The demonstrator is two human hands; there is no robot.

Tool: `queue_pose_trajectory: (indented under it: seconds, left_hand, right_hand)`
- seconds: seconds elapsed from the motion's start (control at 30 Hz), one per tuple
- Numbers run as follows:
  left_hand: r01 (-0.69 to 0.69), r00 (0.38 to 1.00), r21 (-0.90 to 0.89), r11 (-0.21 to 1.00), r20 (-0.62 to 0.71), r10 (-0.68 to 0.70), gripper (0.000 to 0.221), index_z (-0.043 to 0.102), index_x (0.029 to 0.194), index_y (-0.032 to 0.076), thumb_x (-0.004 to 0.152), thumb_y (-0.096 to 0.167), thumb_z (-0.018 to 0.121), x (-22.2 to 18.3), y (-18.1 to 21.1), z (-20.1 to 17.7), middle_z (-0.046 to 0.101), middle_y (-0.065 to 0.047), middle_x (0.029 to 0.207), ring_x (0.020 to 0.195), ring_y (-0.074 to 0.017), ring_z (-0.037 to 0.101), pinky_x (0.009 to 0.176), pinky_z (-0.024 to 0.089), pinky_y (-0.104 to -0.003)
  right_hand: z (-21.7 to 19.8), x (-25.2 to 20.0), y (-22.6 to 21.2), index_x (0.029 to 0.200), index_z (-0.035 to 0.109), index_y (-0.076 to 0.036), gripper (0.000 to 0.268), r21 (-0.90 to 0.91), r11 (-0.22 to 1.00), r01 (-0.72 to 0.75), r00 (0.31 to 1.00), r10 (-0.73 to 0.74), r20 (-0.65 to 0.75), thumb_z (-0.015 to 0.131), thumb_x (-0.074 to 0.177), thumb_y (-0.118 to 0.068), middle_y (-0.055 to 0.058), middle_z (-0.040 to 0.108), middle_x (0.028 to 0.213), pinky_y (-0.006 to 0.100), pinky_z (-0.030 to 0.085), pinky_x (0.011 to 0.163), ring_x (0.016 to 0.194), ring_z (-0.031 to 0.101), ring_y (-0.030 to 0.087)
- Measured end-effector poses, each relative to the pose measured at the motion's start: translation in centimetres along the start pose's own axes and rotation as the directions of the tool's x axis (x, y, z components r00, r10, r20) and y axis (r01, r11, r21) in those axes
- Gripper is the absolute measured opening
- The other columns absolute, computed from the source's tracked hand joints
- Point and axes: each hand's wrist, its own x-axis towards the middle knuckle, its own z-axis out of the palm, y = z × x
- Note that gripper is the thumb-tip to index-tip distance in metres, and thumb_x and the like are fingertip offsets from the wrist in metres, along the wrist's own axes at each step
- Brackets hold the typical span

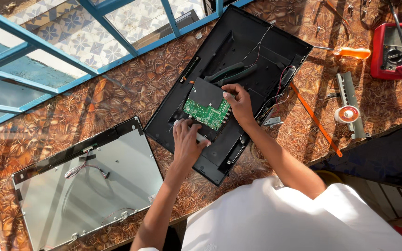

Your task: The person disassembles an electronic device by removing a green circuit board and a metal mounting bracket from the back of a panel.

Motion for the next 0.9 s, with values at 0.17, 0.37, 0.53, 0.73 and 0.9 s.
queue_pose_trajectory:
  seconds: [0.17, 0.37, 0.53, 0.73, 0.9]
  left_hand:
    - [0.042, 0.950, 0.017, 0.999, -0.311, -0.034, 0.049, 0.058, 0.133, 0.009, 0.100, 0.045, 0.067, -2.1, -0.6, -2.1, 0.048, -0.017, 0.140, 0.142, -0.0429, 0.040, 0.126, 0.025, -0.060]
    - [0.203, 0.851, -0.028, 0.979, -0.490, -0.190, 0.042, 0.057, 0.142, 0.005, 0.104, 0.022, 0.062, -2.4, -5.3, 0.1, 0.047, -0.019, 0.147, 0.144, -0.0438, 0.040, 0.125, 0.027, -0.057]
    - [0.220, 0.815, -0.058, 0.974, -0.538, -0.216, 0.042, 0.062, 0.138, 0.008, 0.097, 0.018, 0.068, -2.1, -5.1, 0.7, 0.049, -0.020, 0.146, 0.143, -0.0440, 0.042, 0.124, 0.031, -0.057]
    - [0.219, 0.757, -0.122, 0.968, -0.604, -0.248, 0.024, 0.068, 0.127, 0.014, 0.105, 0.022, 0.060, -1.7, -4.3, 1.2, 0.048, -0.019, 0.145, 0.145, -0.0439, 0.041, 0.125, 0.028, -0.058]
    - [0.250, 0.732, -0.153, 0.956, -0.617, -0.290, 0.024, 0.070, 0.124, 0.014, 0.106, 0.028, 0.065, -1.1, -3.5, 0.9, 0.048, -0.019, 0.146, 0.146, -0.0447, 0.039, 0.125, 0.028, -0.060]
  right_hand:
    - [1.2, -0.1, 1.5, 0.137, 0.056, -0.007, 0.025, -0.381, 0.903, 0.200, 0.979, -0.202, 0.034, 0.046, 0.114, -0.004, 0.020, 0.049, 0.131, 0.074, 0.040, 0.108, 0.134, 0.048, 0.051]
    - [-0.1, 0.4, 4.4, 0.134, 0.064, -0.009, 0.042, -0.636, 0.699, 0.325, 0.934, -0.343, 0.101, 0.065, 0.093, 0.004, 0.015, 0.054, 0.121, 0.058, 0.042, 0.100, 0.121, 0.057, 0.043]
    - [0.1, -0.3, 2.6, 0.132, 0.064, -0.012, 0.046, -0.782, 0.525, 0.334, 0.926, -0.338, 0.168, 0.072, 0.089, 0.002, 0.010, 0.056, 0.117, 0.053, 0.037, 0.089, 0.111, 0.054, 0.037]
    - [2.3, -1.4, -1.6, 0.130, 0.060, -0.007, 0.038, -0.768, 0.482, 0.421, 0.881, -0.418, 0.221, 0.066, 0.097, 0.012, 0.011, 0.050, 0.124, 0.053, 0.033, 0.089, 0.111, 0.049, 0.035]
    - [2.8, -4.2, -0.2, 0.131, 0.063, -0.010, 0.024, -0.678, 0.520, 0.520, 0.852, -0.372, 0.368, 0.057, 0.110, 0.001, 0.007, 0.054, 0.117, 0.050, 0.034, 0.092, 0.108, 0.052, 0.029]
